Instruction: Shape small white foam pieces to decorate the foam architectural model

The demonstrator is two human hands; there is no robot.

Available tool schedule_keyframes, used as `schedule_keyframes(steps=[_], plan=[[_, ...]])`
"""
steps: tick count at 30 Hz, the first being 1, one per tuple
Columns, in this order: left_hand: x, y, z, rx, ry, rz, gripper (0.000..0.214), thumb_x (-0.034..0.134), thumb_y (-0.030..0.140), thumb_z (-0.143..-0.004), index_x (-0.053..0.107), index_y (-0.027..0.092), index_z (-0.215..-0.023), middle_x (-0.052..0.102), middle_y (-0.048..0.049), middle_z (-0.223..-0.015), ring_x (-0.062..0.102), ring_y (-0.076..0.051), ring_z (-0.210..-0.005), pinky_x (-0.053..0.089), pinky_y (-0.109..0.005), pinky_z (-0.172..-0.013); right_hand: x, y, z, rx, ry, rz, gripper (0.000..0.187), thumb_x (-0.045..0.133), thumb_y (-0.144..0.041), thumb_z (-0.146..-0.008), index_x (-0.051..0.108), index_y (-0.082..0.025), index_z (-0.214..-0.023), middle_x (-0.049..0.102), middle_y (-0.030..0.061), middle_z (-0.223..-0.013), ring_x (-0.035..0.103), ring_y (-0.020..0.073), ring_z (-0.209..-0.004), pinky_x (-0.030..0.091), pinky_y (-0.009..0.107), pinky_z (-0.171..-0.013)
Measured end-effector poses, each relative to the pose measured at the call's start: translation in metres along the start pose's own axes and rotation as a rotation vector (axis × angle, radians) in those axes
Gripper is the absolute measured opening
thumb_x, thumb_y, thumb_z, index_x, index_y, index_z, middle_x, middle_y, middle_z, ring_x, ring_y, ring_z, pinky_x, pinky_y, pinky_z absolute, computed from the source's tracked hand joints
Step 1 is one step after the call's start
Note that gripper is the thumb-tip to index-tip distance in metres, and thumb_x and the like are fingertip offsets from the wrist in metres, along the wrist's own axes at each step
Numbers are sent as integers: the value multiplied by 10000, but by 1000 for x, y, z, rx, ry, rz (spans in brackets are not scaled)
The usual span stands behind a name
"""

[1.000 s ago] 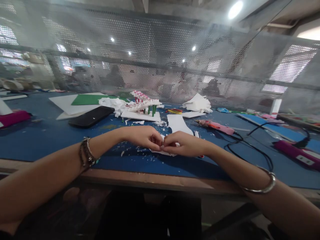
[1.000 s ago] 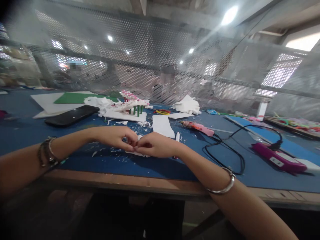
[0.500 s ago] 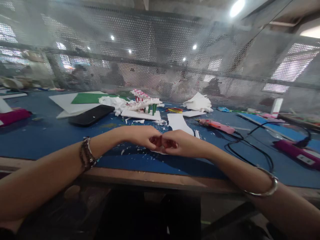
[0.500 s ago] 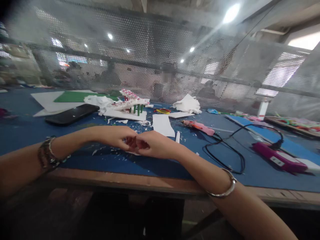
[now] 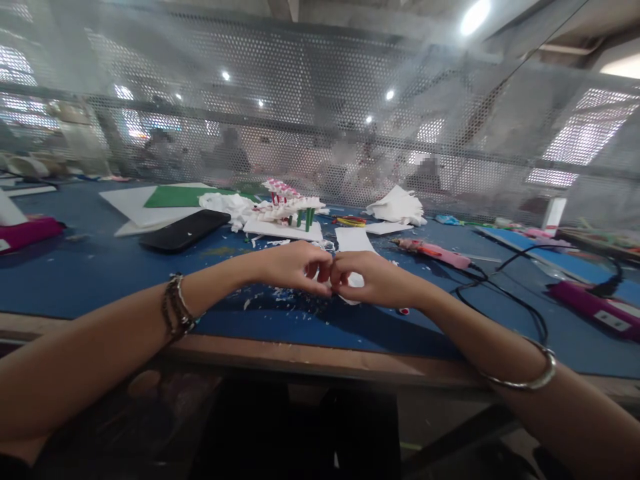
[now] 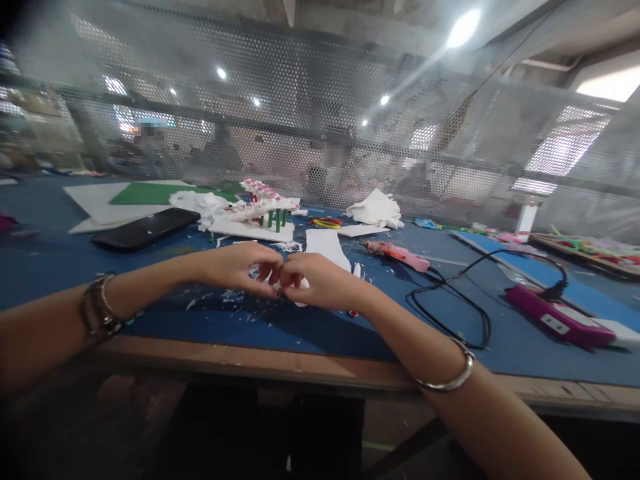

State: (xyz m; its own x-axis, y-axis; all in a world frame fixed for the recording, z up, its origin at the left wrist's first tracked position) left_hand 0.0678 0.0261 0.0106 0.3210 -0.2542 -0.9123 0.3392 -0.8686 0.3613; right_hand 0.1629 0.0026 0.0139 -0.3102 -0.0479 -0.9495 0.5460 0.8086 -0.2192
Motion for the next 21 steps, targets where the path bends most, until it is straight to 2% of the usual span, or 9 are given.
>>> schedule_keyframes(steps=[5,10,13,17,21], plan=[[-11,-4,1,-6,198,100,159,505,278,-746,559,130,-761,578,-16,-694,514,-94,-641,387,-193,-601,-12,8,1,146,210,-109,73,461,-149,-730,499,-161,-669,543,-5,-653,502,92,-628,390,231,-615],[-16,-4,2,-17,309,100,176,516,281,-742,567,126,-808,592,-19,-728,521,-95,-665,394,-196,-619,-19,14,2,179,324,-200,87,454,-187,-754,476,-163,-673,494,-14,-637,463,84,-601,381,232,-595],[-20,-4,4,-36,408,56,178,522,283,-736,583,125,-790,599,-20,-727,520,-101,-671,388,-202,-615,-22,16,3,164,380,-208,82,474,-212,-760,497,-159,-703,503,5,-689,475,93,-640,395,244,-630],[-23,-4,6,-42,497,32,173,523,288,-736,596,132,-747,597,-11,-704,510,-101,-661,377,-206,-605,-26,10,4,64,451,-67,87,527,-249,-751,524,-167,-724,495,3,-686,437,95,-630,373,243,-610],[-23,-6,6,-65,545,204,169,539,296,-722,598,140,-753,587,-3,-698,498,-88,-639,376,-195,-583,-29,11,5,60,536,-99,152,556,-285,-734,506,-168,-653,467,-11,-641,400,86,-577,342,233,-555]])
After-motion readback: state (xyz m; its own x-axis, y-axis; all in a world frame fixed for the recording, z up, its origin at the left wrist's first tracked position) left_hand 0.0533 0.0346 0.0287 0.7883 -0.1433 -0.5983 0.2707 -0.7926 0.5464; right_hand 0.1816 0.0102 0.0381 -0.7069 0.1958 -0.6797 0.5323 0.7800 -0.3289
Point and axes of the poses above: each hand's wrist, its own z-axis away from the middle knuckle, its own x-axis out of the palm, y = z × x, the point moved 5 cm from there along -z, towards the middle knuckle
